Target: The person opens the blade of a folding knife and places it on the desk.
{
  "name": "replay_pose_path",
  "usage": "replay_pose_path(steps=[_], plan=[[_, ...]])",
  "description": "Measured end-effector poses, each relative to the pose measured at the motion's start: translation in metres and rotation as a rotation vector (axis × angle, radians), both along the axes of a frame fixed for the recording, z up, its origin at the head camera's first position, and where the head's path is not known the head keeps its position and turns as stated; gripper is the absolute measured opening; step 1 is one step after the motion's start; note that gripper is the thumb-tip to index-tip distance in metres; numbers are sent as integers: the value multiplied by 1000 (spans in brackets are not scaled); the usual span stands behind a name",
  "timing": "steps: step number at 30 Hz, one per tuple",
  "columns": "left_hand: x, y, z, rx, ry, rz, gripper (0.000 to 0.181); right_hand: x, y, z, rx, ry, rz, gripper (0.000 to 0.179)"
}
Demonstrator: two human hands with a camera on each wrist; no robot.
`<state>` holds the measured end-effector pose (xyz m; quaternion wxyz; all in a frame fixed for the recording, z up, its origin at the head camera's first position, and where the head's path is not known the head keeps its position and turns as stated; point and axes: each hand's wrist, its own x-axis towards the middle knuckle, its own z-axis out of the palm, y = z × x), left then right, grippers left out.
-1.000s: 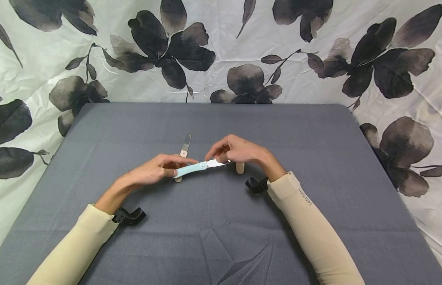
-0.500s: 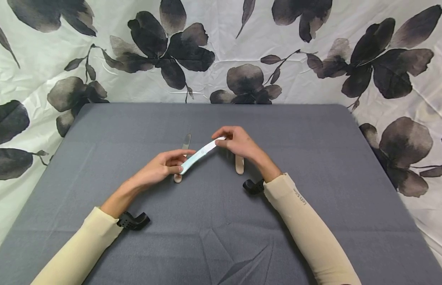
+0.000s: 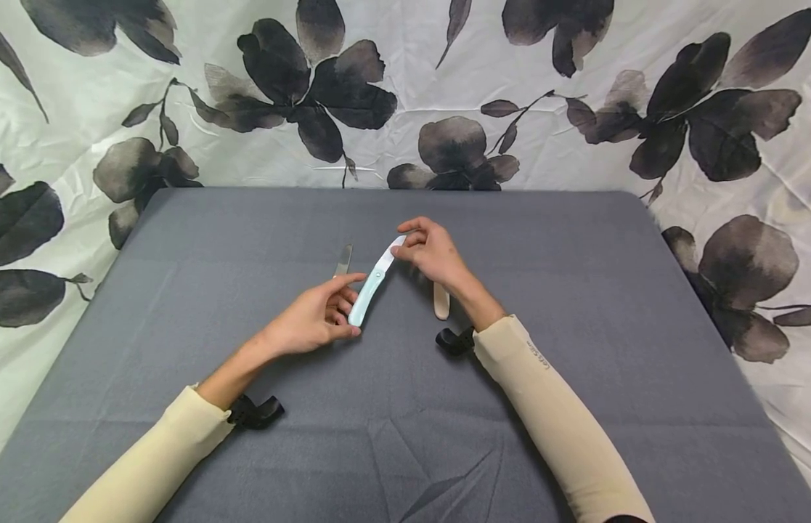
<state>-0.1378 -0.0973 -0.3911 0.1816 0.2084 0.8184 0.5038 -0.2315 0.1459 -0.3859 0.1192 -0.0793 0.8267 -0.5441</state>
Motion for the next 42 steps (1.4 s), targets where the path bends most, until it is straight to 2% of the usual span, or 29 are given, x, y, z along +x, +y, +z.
replay_pose_path(steps=[6, 13, 20, 28, 42], plan=[[4, 7, -1, -42, 54, 37, 86, 1, -4, -1, -43, -28, -42, 51], [5, 13, -2, -138, 152, 65, 79, -1, -11, -5, -82, -56, -87, 40], [7, 15, -2, -205, 240, 102, 76, -3, -14, -7, -54, -56, -77, 39], [9, 22, -1, -285, 253, 129, 73, -3, -18, -6, -11, -55, -28, 43], [16, 32, 2, -404, 203, 141, 66, 0, -20, -8, 144, -19, 85, 49]])
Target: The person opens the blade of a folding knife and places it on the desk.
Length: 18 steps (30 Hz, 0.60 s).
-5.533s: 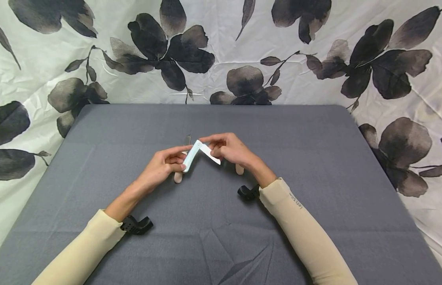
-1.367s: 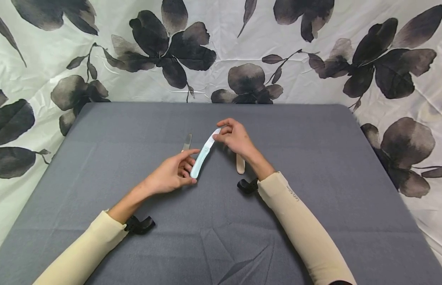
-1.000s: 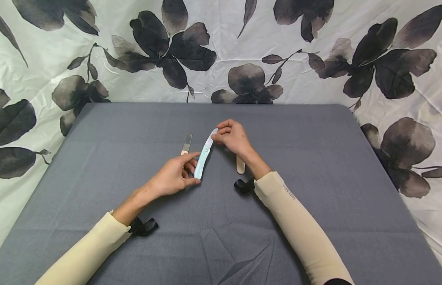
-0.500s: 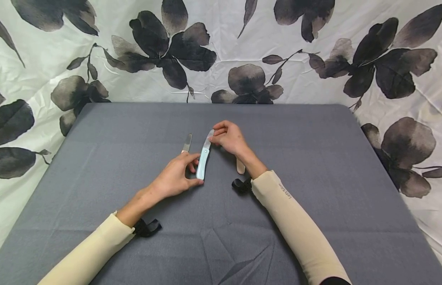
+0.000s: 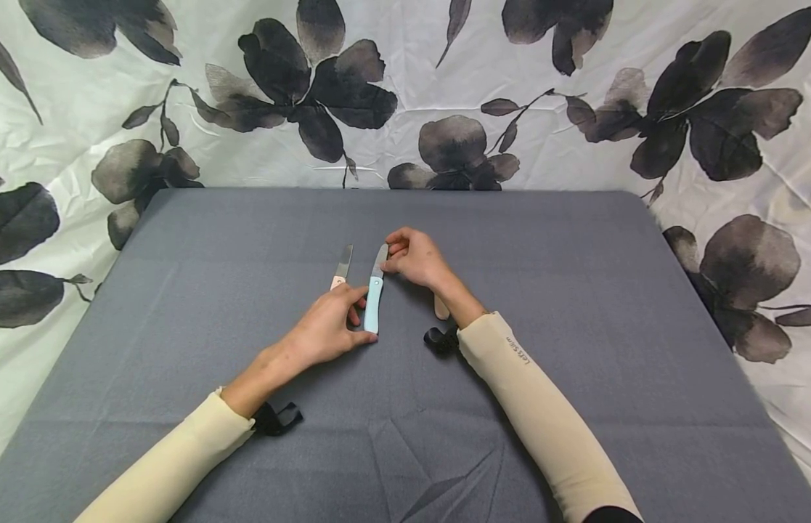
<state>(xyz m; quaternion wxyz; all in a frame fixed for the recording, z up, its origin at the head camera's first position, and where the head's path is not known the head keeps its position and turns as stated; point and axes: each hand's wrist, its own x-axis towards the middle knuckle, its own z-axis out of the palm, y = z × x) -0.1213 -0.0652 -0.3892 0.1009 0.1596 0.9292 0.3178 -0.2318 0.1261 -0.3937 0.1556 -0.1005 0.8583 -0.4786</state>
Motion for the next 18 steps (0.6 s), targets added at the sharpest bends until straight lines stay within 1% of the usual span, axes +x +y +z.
replay_pose_path(steps=[8, 18], plan=[[0, 4, 0, -41, -16, -1, 67, 2, -1, 1, 70, 16, 32, 50], [0, 5, 0, -87, -16, 7, 63, 1, 0, -1, 111, 28, 72, 50]])
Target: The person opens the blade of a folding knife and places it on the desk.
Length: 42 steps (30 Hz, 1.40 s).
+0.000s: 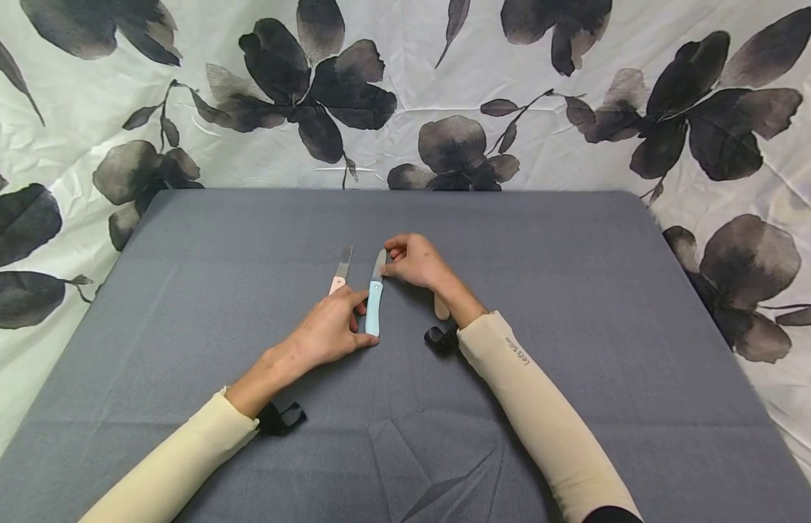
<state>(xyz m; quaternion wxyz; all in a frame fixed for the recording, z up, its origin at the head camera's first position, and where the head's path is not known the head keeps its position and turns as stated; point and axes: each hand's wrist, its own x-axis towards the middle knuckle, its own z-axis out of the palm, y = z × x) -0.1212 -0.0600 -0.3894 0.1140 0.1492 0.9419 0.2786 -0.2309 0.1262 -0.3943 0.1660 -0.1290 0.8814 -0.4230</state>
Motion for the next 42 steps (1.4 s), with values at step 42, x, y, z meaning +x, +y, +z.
replay_pose_path(steps=[42], plan=[[-1, 49, 6, 55, 113, -100, 47, 15, 78, 19, 175, -3, -100, 36]])
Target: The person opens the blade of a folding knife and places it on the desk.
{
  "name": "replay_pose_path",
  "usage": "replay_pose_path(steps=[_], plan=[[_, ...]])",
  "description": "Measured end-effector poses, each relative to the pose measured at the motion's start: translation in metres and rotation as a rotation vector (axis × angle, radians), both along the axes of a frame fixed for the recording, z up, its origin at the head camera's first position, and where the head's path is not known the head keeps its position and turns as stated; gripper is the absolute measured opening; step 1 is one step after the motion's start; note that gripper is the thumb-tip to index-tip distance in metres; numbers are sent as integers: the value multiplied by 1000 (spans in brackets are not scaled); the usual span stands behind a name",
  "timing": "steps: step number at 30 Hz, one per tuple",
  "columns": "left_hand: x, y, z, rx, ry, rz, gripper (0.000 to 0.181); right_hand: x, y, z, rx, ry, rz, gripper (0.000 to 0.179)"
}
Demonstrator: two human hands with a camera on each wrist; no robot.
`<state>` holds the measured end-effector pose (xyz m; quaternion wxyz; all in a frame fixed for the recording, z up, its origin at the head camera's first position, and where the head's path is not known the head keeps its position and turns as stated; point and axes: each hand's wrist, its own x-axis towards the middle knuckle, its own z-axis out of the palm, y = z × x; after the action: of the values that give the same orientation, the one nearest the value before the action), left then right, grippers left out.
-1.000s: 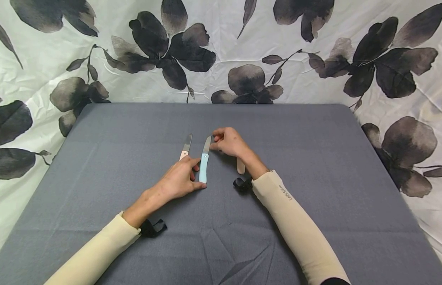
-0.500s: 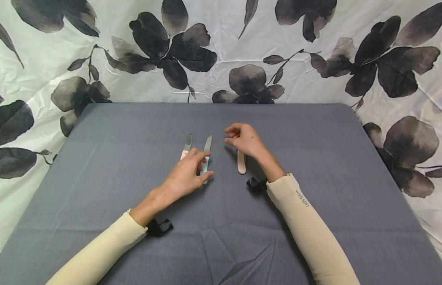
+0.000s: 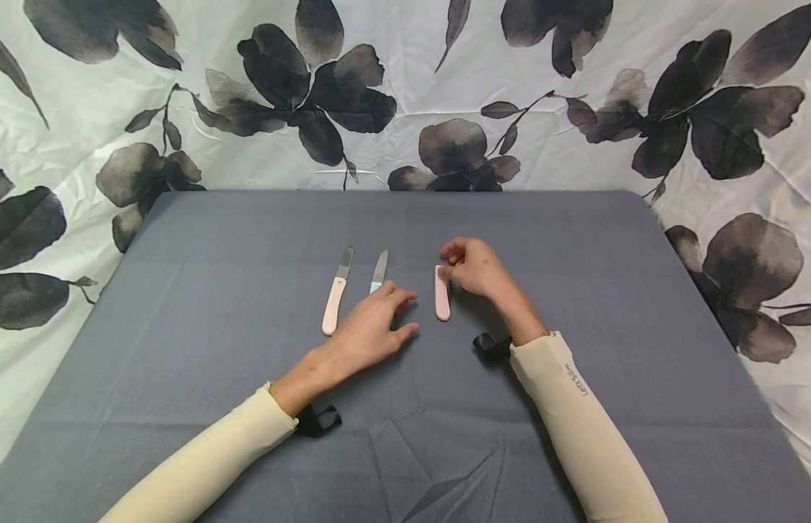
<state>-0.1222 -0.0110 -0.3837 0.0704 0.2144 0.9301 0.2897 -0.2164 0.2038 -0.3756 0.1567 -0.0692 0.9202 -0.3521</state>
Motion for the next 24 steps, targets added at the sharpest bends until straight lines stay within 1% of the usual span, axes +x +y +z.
replay_pose_path(steps=[5, 9, 14, 19, 24], plan=[[2, 10, -1, -72, -33, -17, 51, 4, 0, -4, 11, -22, 27, 34], [2, 15, -1, -108, -31, -19, 54, 5, -1, -6, 16, -24, 28, 29], [-1, 20, -3, -141, -12, -21, 55, 5, -2, -6, 32, -25, 17, 25], [-2, 26, -5, -148, 11, -31, 47, 7, 0, -6, 42, -29, 16, 23], [-4, 30, -7, -125, 29, -33, 35, 10, 0, -5, 47, -49, 17, 23]])
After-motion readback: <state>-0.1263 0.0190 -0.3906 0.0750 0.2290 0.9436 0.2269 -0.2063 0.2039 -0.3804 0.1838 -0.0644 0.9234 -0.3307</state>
